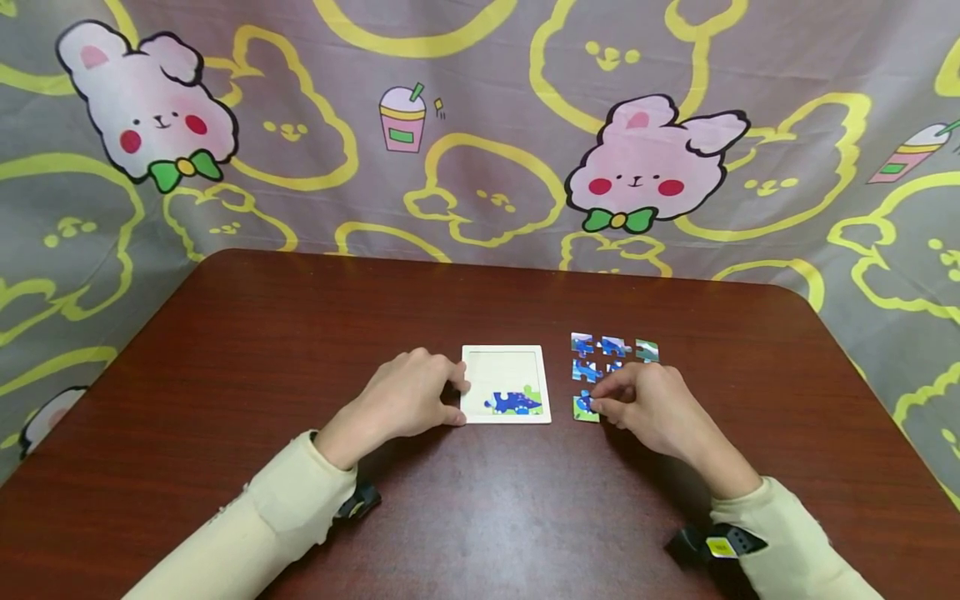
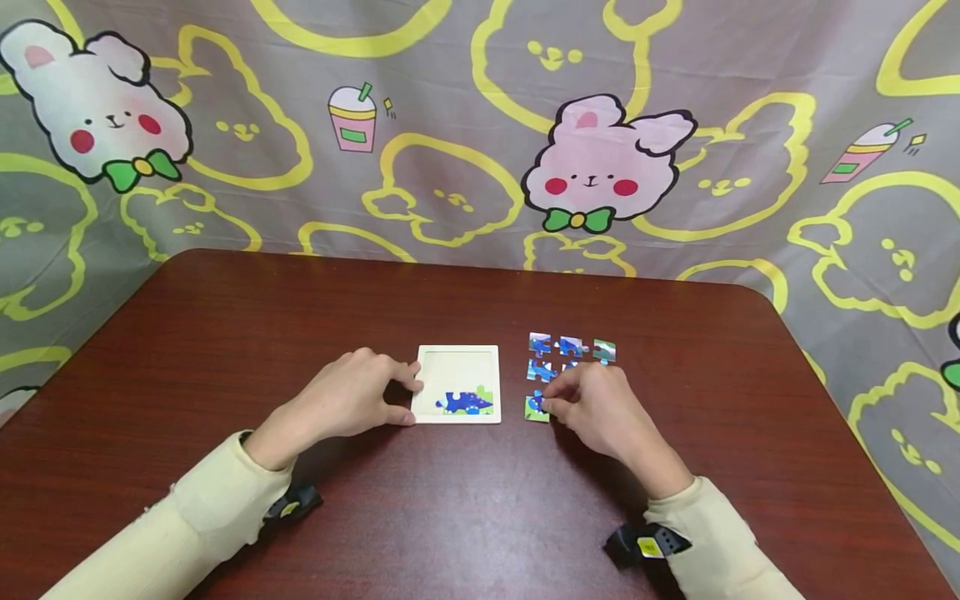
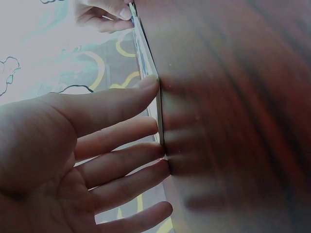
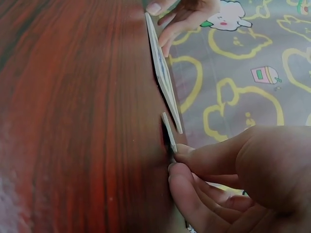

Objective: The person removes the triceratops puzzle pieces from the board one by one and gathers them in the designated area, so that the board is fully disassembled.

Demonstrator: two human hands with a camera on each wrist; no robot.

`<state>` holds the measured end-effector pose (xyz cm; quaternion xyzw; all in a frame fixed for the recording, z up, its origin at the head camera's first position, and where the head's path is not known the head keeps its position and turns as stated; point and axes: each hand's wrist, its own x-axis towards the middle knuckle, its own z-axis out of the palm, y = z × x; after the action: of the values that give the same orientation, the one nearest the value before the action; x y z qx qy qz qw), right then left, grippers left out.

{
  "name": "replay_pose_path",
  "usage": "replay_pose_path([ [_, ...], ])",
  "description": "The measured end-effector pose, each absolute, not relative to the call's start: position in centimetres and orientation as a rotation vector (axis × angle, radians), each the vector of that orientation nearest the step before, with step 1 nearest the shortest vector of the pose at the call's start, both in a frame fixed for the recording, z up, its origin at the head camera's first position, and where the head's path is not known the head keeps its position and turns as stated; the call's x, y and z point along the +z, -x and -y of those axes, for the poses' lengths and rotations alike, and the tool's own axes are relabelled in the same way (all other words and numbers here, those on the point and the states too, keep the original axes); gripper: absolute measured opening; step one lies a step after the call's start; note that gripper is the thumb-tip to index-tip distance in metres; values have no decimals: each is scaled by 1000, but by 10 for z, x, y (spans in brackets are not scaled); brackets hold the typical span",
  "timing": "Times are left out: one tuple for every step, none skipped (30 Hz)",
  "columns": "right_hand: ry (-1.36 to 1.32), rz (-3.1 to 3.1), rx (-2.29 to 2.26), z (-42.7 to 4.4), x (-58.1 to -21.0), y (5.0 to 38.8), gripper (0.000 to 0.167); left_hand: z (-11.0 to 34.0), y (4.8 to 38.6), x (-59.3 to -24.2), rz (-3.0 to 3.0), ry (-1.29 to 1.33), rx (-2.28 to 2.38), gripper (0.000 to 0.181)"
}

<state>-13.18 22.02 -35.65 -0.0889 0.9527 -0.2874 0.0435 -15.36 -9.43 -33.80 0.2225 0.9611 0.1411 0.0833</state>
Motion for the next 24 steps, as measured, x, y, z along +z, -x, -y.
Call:
replay_pose_path([
  [267,-2909,-882,-220,-356,132,7,94,154,-338,-2870,-660,423,38],
  [263,-2906,-884,-220,-356,132,7,94,154,-338,-2870,-658,425,38],
  [259,-2904,-889,-220,-357,132,7,94,154,-338,-2871,-657,426,38],
  [254,-2902,-892,-220,-357,132,7,94,154,-338,-2871,-657,427,38],
  [252,-2900,-894,-220,-357,132,7,94,154,-338,-2870,-657,428,38],
  [252,-2900,-898,-220,-357,132,6,95,154,-338,-2870,-658,428,38],
  [253,-2900,-902,-220,-357,132,6,95,154,-338,-2870,-660,428,38],
  [258,-2903,-903,-220,-357,132,6,95,154,-338,-2870,-662,428,38],
  [263,-2906,-905,-220,-357,132,6,95,154,-338,-2870,-664,426,38],
  [266,-2910,-902,-221,-357,132,6,95,154,-338,-2871,-665,426,38],
  [268,-2915,-900,-221,-357,132,7,94,154,-338,-2871,-667,426,38],
  [268,-2918,-899,-221,-357,132,7,94,154,-338,-2872,-667,425,38],
  [267,-2923,-895,-221,-357,132,8,94,154,-338,-2872,-668,424,38],
  [265,-2927,-893,-221,-358,132,8,94,154,-338,-2873,-669,422,38],
  [260,-2929,-892,-221,-358,132,8,94,154,-338,-2873,-669,422,37],
  [256,-2930,-892,-221,-358,132,8,94,154,-338,-2873,-669,422,37],
  [250,-2929,-894,-221,-358,132,8,94,154,-338,-2872,-668,422,37],
  [245,-2927,-898,-221,-359,132,8,94,154,-338,-2872,-667,421,37],
  [242,-2926,-901,-220,-359,132,8,94,154,-338,-2872,-666,421,37],
  [237,-2924,-904,-220,-359,132,8,94,153,-338,-2872,-663,421,37],
  [232,-2920,-906,-220,-359,132,9,94,154,-338,-2872,-662,422,37],
  [229,-2918,-908,-220,-359,132,9,94,154,-338,-2872,-661,422,37],
  [226,-2915,-909,-220,-360,132,10,94,154,-338,-2872,-660,421,37],
  [223,-2913,-911,-220,-359,133,11,94,154,-338,-2873,-659,420,37],
])
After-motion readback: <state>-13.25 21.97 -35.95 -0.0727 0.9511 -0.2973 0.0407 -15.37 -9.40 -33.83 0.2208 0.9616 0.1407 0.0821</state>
